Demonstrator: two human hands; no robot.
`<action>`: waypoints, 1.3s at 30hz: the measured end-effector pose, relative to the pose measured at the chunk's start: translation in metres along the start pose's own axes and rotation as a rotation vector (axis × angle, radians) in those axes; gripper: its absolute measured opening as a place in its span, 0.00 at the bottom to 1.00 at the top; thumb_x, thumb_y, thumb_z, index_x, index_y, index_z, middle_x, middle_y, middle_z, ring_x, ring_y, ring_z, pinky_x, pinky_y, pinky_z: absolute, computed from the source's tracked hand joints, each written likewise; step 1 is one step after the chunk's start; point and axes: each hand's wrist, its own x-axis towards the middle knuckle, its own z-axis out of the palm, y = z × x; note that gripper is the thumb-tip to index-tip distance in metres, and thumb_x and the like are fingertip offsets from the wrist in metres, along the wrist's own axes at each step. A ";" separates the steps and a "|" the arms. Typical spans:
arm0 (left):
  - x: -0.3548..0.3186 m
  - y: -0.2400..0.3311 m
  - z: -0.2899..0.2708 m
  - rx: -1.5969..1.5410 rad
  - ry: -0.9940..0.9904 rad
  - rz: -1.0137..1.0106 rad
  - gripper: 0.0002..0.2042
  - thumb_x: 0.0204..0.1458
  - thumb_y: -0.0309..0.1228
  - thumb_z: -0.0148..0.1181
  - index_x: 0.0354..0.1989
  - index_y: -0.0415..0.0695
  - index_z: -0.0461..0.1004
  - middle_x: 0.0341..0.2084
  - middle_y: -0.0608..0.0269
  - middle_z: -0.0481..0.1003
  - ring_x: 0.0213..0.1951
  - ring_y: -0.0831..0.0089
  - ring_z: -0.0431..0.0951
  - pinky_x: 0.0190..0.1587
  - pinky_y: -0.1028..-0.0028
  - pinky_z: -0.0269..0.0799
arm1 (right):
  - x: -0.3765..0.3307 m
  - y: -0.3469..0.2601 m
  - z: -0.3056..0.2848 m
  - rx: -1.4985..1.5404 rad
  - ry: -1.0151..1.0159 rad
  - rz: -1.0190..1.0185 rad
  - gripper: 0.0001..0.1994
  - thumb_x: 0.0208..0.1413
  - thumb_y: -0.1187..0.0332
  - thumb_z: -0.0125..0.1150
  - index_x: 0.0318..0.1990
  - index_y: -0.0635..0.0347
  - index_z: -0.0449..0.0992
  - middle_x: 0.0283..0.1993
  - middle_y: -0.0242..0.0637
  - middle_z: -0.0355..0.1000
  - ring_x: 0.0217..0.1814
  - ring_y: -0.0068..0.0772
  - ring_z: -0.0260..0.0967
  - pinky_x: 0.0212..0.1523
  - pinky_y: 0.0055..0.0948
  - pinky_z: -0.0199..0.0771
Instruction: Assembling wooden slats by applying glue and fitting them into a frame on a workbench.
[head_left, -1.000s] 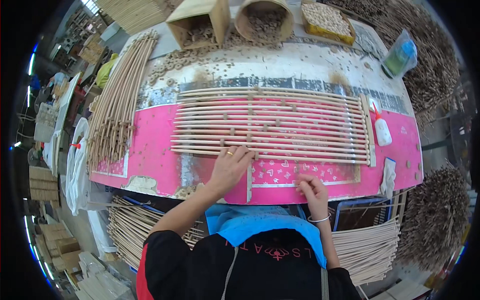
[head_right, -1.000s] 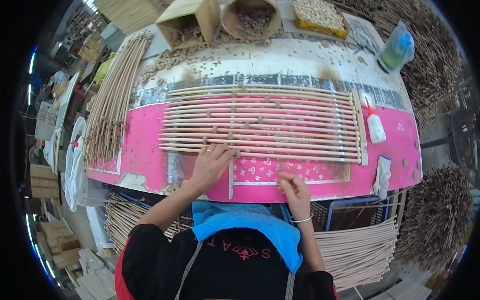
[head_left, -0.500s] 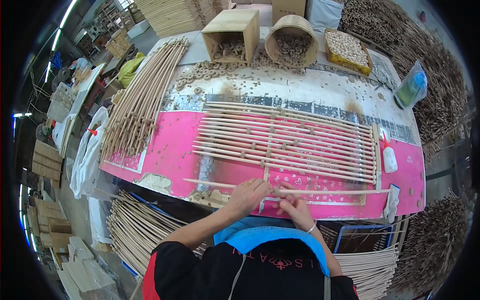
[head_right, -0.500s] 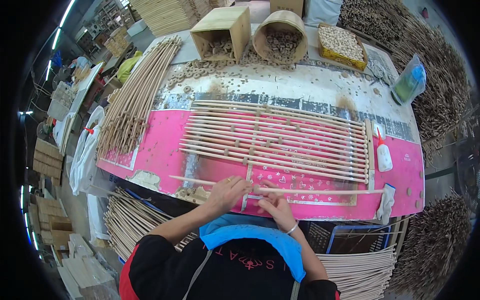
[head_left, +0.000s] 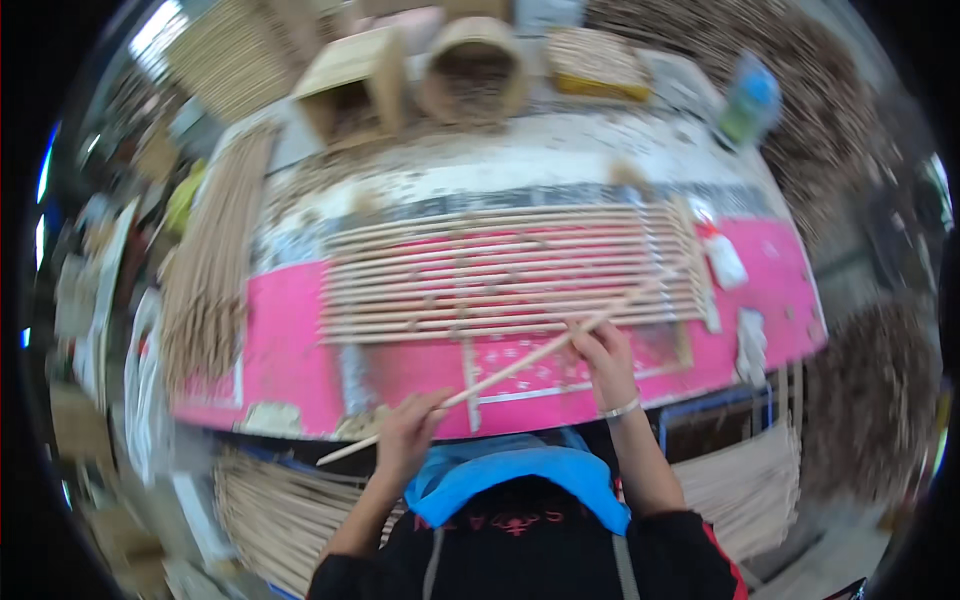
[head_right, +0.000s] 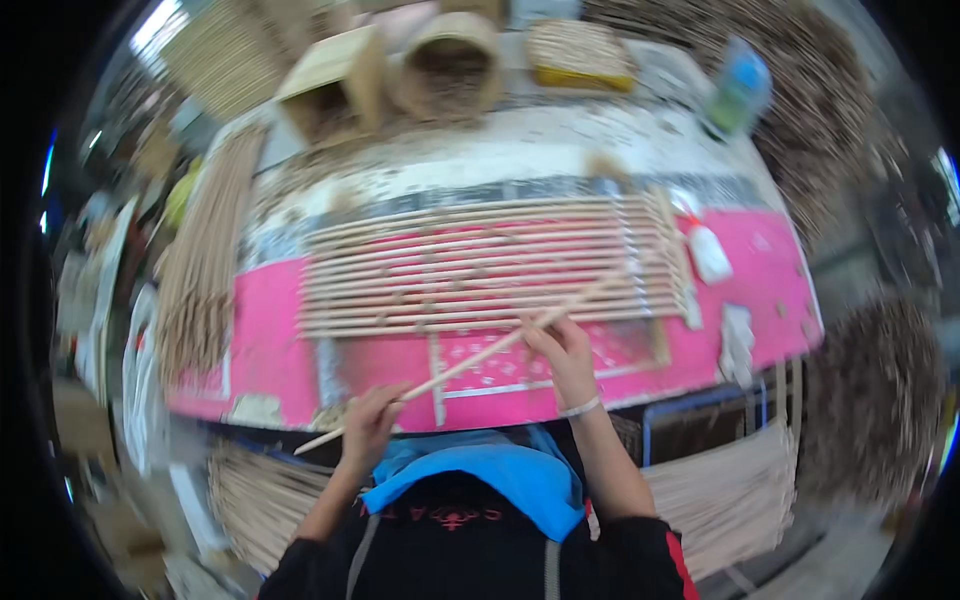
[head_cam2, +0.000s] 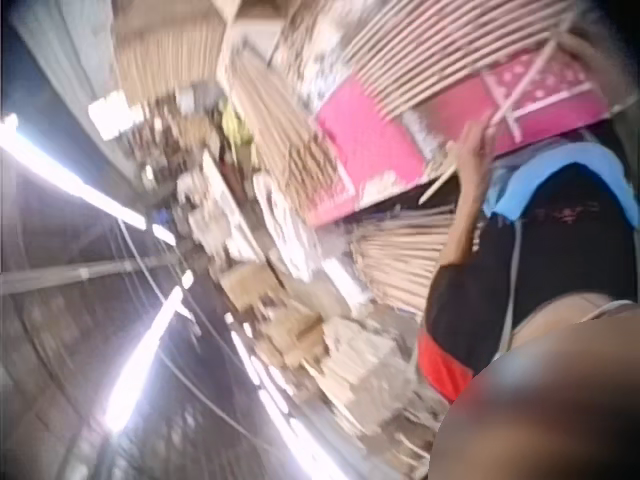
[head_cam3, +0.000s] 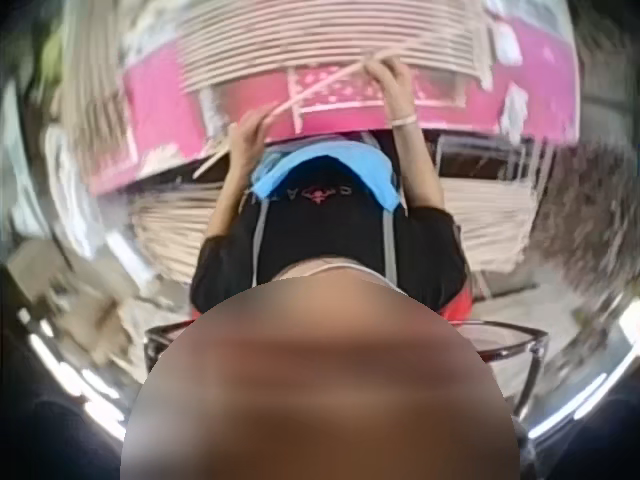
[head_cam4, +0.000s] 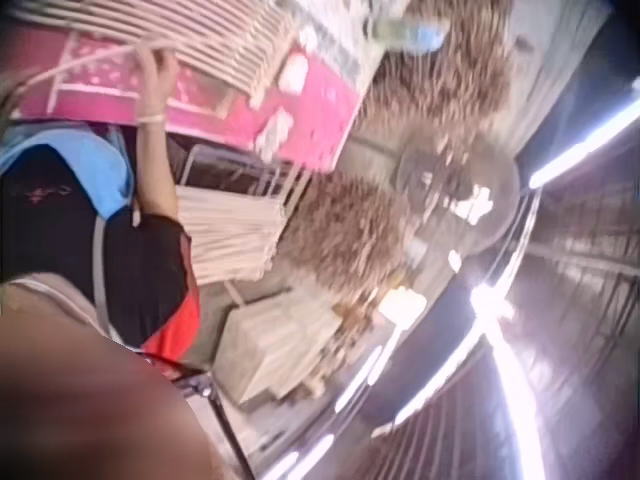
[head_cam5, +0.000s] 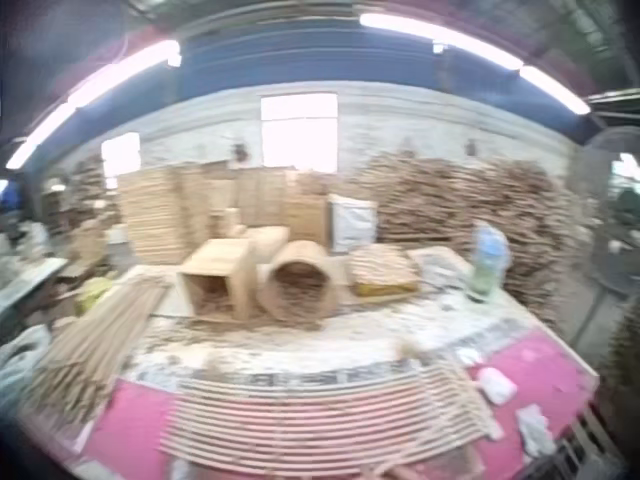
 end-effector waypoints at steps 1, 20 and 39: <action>0.000 -0.006 -0.005 -0.013 -0.016 -0.039 0.13 0.63 0.27 0.62 0.55 0.42 0.82 0.30 0.56 0.78 0.32 0.62 0.78 0.35 0.66 0.72 | 0.005 -0.009 -0.007 0.002 -0.006 -0.049 0.16 0.66 0.70 0.66 0.57 0.69 0.80 0.38 0.32 0.78 0.36 0.20 0.73 0.39 0.23 0.74; 0.028 -0.031 -0.015 -0.139 -0.122 -0.078 0.06 0.62 0.23 0.62 0.45 0.36 0.78 0.33 0.57 0.79 0.31 0.70 0.78 0.36 0.71 0.73 | -0.025 -0.040 -0.089 0.088 0.298 -0.212 0.11 0.66 0.66 0.68 0.50 0.63 0.81 0.37 0.30 0.78 0.34 0.19 0.72 0.37 0.22 0.74; 0.050 -0.019 0.026 0.193 0.007 0.177 0.06 0.55 0.22 0.67 0.41 0.40 0.82 0.35 0.55 0.76 0.40 0.57 0.76 0.46 0.61 0.71 | -0.056 -0.032 -0.133 0.111 0.397 -0.013 0.19 0.69 0.59 0.66 0.60 0.62 0.81 0.37 0.30 0.80 0.35 0.17 0.75 0.35 0.19 0.74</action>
